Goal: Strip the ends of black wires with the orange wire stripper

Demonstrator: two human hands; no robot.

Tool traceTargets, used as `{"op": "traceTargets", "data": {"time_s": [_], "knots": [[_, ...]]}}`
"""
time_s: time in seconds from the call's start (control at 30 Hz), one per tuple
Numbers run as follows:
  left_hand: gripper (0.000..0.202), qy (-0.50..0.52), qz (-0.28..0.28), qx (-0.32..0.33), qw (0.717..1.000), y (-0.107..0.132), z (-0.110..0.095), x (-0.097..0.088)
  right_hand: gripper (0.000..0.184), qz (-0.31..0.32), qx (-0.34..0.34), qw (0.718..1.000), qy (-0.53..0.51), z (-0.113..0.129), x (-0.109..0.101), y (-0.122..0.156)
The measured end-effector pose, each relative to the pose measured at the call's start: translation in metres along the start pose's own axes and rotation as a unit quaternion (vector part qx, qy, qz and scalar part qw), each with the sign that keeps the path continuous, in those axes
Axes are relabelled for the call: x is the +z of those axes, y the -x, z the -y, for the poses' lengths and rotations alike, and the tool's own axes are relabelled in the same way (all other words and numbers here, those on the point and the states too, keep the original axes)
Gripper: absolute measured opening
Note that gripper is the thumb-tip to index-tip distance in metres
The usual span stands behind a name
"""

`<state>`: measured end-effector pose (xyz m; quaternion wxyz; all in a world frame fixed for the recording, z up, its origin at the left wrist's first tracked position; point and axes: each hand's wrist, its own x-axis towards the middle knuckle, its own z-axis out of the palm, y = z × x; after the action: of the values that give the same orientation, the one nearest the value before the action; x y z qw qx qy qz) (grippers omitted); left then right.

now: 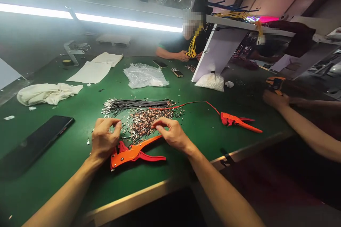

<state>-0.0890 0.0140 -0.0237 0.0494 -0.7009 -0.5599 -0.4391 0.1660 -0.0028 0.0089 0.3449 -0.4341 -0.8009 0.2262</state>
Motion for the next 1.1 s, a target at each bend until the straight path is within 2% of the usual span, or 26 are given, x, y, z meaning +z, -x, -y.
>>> {"op": "traceTargets", "data": {"time_s": [0.1,0.2,0.37,0.47,0.57,0.7,0.77,0.9,0.97,1.1], "knots": [[0.016,-0.001,-0.005,-0.005,1.0,-0.002,0.003,-0.001,0.016,-0.005,-0.014,1.0,-0.002,0.006,-0.004,0.019],[0.016,-0.004,-0.004,-0.006,1.0,-0.003,0.004,-0.001,0.015,0.044,-0.055,0.997,0.003,0.01,-0.006,0.047],[0.014,0.001,0.026,0.005,1.0,-0.002,0.002,0.003,0.019,0.08,-0.051,0.995,0.003,0.005,-0.007,0.076],[0.015,0.0,0.026,0.001,1.0,-0.002,0.002,0.003,0.021,0.078,-0.05,0.996,0.013,-0.006,-0.004,0.07],[0.015,-0.004,0.021,-0.003,1.0,-0.002,0.001,0.001,0.02,0.055,-0.051,0.997,0.033,-0.018,-0.002,0.052],[0.015,-0.005,0.025,0.0,1.0,-0.003,0.001,0.0,0.016,0.029,-0.049,0.996,0.066,-0.021,-0.008,0.036],[0.015,-0.006,0.028,0.0,1.0,-0.003,0.001,0.001,0.01,0.032,-0.04,0.995,0.08,-0.017,-0.013,0.037],[0.014,-0.003,0.035,0.004,0.999,-0.002,0.001,0.002,0.03,0.074,-0.021,0.991,0.109,-0.013,-0.017,0.05],[0.014,-0.001,0.037,0.008,0.999,-0.002,0.001,0.003,0.033,0.088,-0.014,0.988,0.129,-0.017,-0.015,0.053],[0.012,0.003,0.031,0.013,0.999,-0.002,0.001,0.004,0.019,0.072,0.003,0.983,0.17,-0.034,-0.011,0.038]]}}
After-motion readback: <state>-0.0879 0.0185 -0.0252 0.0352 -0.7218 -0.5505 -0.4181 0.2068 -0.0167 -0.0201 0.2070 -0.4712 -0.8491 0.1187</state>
